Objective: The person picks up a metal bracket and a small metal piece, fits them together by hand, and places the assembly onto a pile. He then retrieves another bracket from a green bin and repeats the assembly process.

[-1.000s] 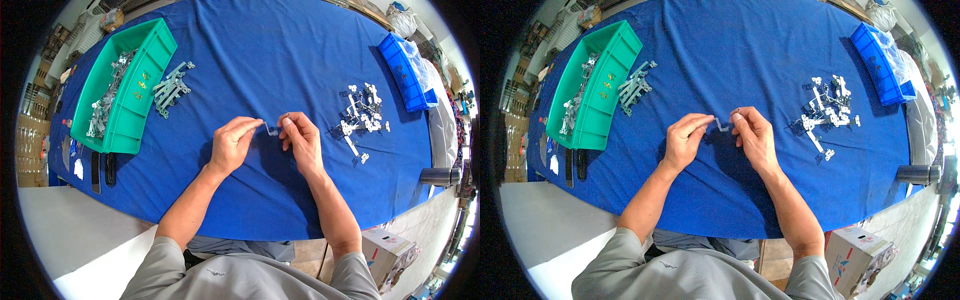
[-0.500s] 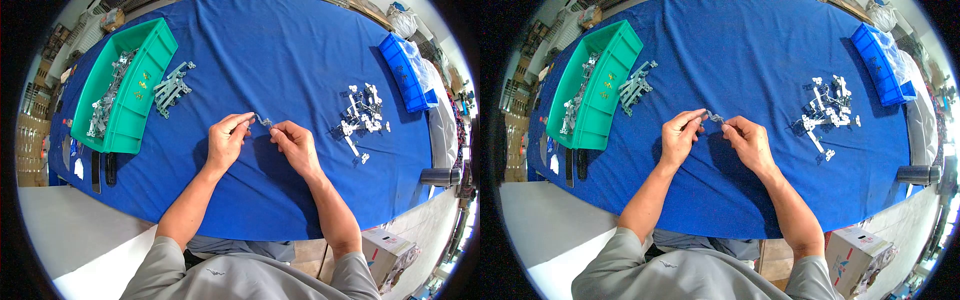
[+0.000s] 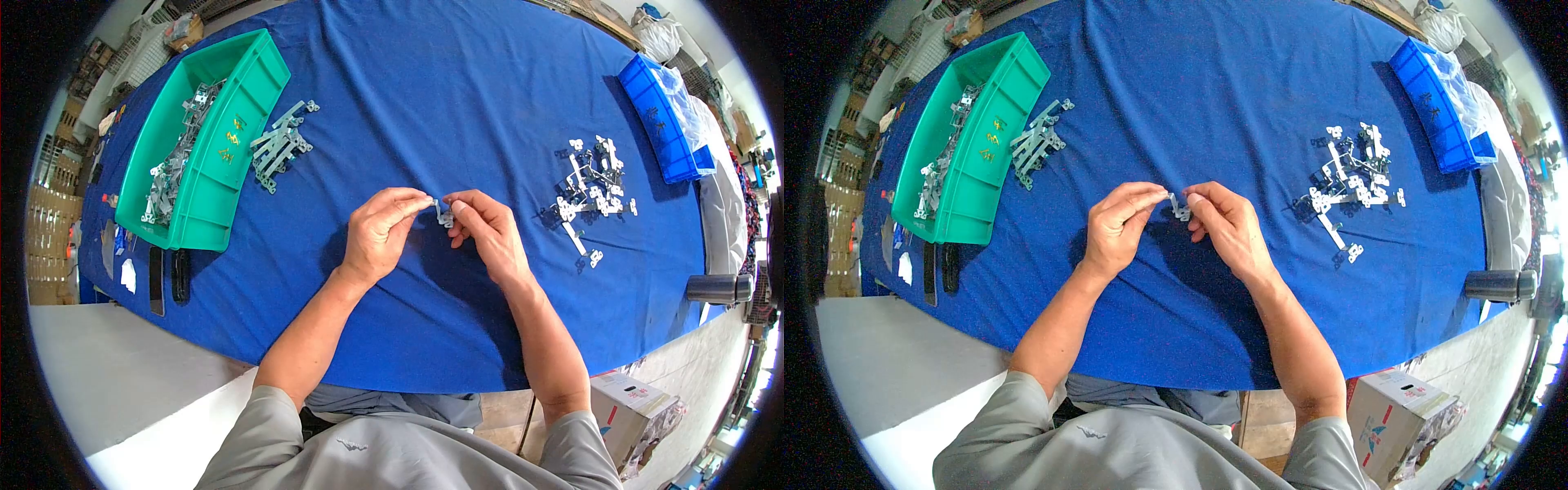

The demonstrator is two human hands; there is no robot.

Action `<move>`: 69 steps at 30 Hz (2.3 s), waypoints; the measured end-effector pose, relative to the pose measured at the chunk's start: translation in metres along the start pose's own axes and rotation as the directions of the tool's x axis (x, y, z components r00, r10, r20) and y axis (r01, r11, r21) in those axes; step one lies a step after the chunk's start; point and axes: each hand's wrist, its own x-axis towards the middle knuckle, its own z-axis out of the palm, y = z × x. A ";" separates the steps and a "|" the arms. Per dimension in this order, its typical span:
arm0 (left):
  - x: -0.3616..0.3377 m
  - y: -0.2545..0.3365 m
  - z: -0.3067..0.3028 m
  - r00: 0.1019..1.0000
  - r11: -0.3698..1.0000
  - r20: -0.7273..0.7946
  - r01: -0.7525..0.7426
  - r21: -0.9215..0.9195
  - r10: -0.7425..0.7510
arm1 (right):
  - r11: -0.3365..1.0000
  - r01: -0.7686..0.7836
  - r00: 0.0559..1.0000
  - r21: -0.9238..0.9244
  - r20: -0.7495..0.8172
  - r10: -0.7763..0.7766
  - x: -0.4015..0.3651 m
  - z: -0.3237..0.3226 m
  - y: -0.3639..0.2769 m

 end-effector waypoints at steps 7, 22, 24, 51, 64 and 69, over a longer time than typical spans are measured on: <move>-0.001 -0.003 0.002 0.998 0.998 0.025 -0.054 0.042 0.053 | 0.999 0.039 0.992 -0.027 -0.123 -0.042 -0.002 0.003 0.001; -0.003 -0.001 0.001 0.925 0.919 -0.040 0.368 -0.144 -0.377 | 0.957 0.048 0.998 -0.287 -0.018 -0.056 -0.006 0.008 0.001; -0.002 0.000 0.001 0.930 0.923 -0.039 0.356 -0.143 -0.365 | 0.955 0.049 0.998 -0.291 -0.032 -0.061 -0.006 0.008 0.002; 0.000 -0.003 0.001 0.999 0.999 0.030 -0.010 0.039 0.009 | 0.996 0.041 0.994 0.082 -0.105 -0.032 0.000 0.002 0.005; -0.003 0.000 0.001 0.865 0.829 0.029 0.489 -0.272 -0.500 | 0.958 0.028 0.999 -0.285 -0.034 -0.040 -0.004 0.006 -0.001; -0.002 -0.001 0.000 0.902 0.873 0.018 0.423 -0.241 -0.432 | 0.950 0.025 0.998 -0.313 -0.044 -0.041 -0.003 0.004 0.000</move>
